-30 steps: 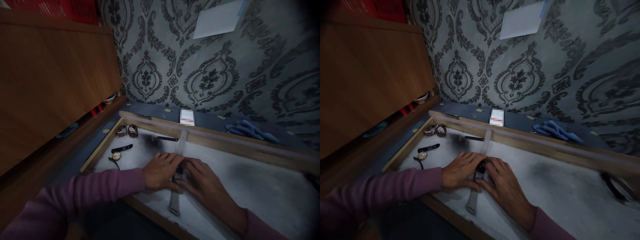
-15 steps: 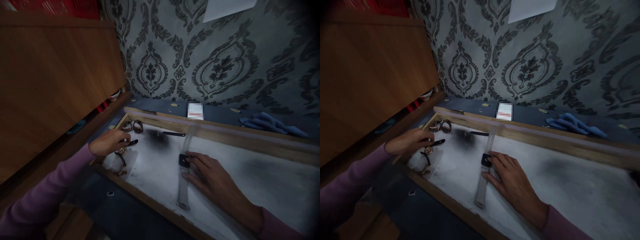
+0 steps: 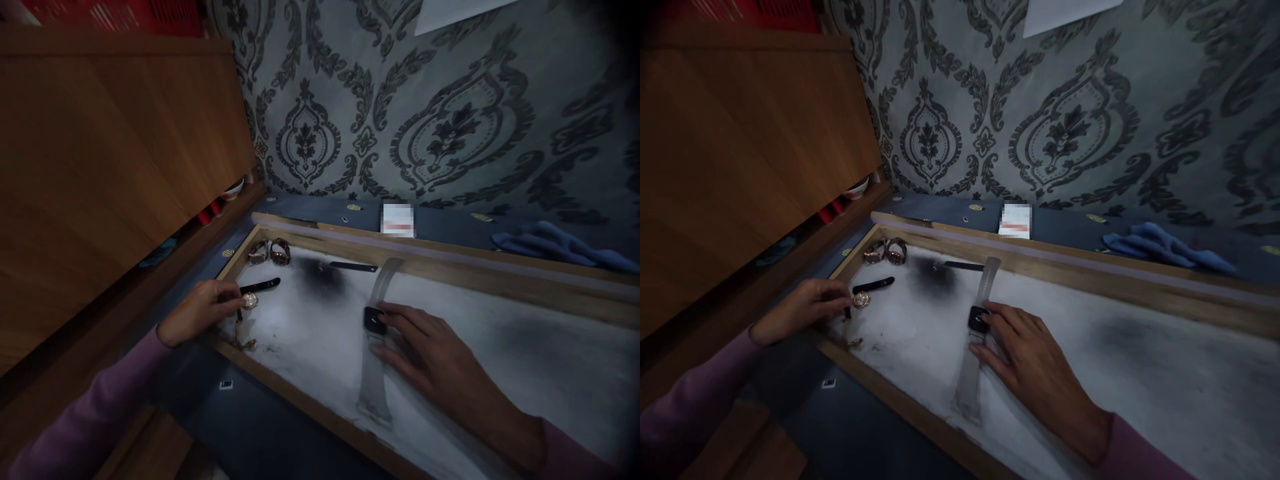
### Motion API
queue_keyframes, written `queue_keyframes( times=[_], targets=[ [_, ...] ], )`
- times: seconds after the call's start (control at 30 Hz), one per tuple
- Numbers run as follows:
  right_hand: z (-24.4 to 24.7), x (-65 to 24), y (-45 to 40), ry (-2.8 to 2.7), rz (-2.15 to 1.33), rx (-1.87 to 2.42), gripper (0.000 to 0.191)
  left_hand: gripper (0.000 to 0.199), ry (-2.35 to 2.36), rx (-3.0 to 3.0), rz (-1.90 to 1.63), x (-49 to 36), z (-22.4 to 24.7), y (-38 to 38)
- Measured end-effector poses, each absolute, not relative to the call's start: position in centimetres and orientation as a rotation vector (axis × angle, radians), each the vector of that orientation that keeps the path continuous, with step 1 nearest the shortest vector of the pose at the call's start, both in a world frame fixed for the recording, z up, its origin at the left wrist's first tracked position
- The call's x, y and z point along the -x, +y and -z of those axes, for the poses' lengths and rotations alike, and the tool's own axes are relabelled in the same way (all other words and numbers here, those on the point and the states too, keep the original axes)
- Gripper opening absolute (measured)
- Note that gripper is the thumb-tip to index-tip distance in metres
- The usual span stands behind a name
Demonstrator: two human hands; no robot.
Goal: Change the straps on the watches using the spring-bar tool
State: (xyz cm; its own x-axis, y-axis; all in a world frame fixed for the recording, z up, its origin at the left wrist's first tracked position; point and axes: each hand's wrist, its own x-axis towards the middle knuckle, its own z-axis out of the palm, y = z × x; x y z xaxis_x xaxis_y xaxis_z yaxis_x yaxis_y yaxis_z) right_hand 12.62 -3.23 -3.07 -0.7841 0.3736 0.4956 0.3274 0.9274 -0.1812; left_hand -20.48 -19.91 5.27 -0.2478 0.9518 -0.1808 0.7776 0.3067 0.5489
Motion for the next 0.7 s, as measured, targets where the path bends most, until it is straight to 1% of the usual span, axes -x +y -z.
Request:
queue_keyframes(
  times=[0.07, 0.13, 0.2, 0.3, 0.43, 0.57, 0.7],
  targets=[
    [2.9, -12.6, -3.2, -2.548, -0.104, 0.484, 0.042, 0.03, 2.141, -1.501, -0.575, 20.9, -5.2, -19.9],
    [2.9, -12.6, -3.1, -2.547, -0.088, 0.475, 0.043, 0.023, 2.182, -1.512, -0.625, 21.3, -5.2, -19.6],
    [3.0, -12.6, -3.1, -2.537, -0.075, 0.475, 0.044, 0.016, 2.237, -1.58, -0.616, 21.5, -5.1, -19.3],
    [3.2, -12.7, -3.1, -2.522, -0.079, 0.488, 0.044, 0.013, 2.3, -1.713, -0.511, 21.2, -5.2, -18.7],
    [3.4, -12.7, -3.1, -2.503, -0.084, 0.494, 0.043, 0.015, 2.317, -1.85, -0.291, 20.1, -4.9, -17.9],
    [3.3, -12.6, -3.1, -2.517, -0.114, 0.495, 0.04, 0.016, 2.314, -1.984, -0.271, 19.4, -3.6, -17.4],
    [3.0, -12.7, -3.2, -2.527, -0.134, 0.53, 0.034, 0.034, 2.136, -2.182, -0.258, 19.4, -2.6, -17.3]
  ],
)
